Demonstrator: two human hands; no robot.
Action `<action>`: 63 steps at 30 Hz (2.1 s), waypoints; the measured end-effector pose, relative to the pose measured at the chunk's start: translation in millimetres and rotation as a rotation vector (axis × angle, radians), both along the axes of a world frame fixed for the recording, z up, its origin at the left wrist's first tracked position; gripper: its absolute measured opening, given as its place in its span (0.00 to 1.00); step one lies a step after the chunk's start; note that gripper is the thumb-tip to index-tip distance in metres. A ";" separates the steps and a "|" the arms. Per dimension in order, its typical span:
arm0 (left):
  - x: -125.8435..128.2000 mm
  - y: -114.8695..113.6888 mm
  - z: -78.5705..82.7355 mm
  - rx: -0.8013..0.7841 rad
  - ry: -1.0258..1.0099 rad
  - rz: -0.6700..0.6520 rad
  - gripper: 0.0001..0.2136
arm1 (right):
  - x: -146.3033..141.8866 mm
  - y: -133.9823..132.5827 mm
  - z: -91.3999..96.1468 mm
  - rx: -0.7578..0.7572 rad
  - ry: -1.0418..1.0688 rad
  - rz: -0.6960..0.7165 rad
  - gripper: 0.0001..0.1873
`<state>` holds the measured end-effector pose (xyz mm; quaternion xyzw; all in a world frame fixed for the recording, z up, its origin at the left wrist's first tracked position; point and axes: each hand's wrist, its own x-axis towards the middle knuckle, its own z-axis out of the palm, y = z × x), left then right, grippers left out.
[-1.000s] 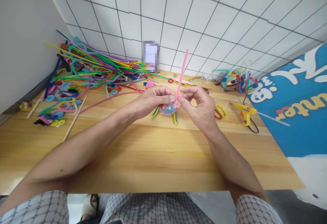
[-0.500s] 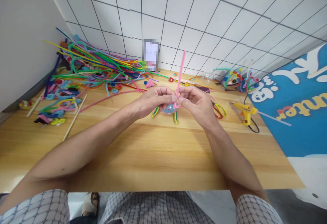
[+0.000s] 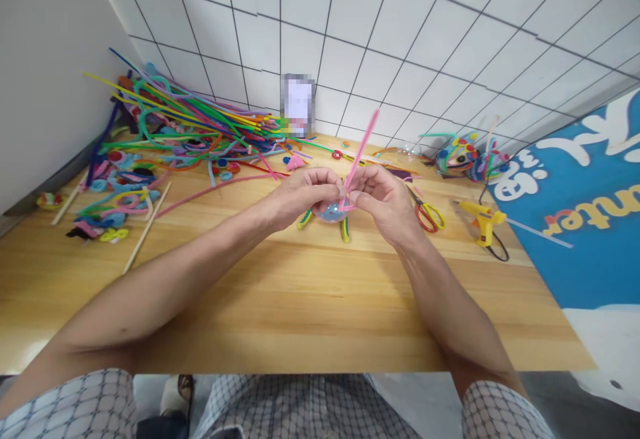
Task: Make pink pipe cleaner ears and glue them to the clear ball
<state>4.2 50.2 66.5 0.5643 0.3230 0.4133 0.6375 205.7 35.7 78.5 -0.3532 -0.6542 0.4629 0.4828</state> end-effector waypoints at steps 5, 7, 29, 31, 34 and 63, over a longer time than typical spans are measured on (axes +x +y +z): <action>1.4 -2.4 2.0 -0.006 0.010 0.032 0.06 | -0.2 0.6 -1.4 -0.007 -0.011 -0.011 0.07; 2.2 -2.7 2.1 -0.010 -0.002 0.050 0.08 | 0.8 1.5 -2.4 0.000 -0.024 -0.021 0.05; 7.7 -8.3 8.5 0.042 -0.118 0.194 0.14 | -5.1 -1.8 -4.4 -0.202 0.093 -0.057 0.21; 8.9 -9.3 10.1 0.020 -0.159 0.153 0.15 | -5.3 -2.0 -7.0 -0.213 0.075 0.014 0.18; 8.0 -7.3 9.7 0.025 -0.143 0.155 0.15 | -2.0 2.2 -14.3 -0.145 0.076 0.009 0.12; 2.4 -6.7 16.6 0.082 0.006 0.235 0.18 | 1.2 3.3 -2.2 -0.239 -0.034 0.059 0.24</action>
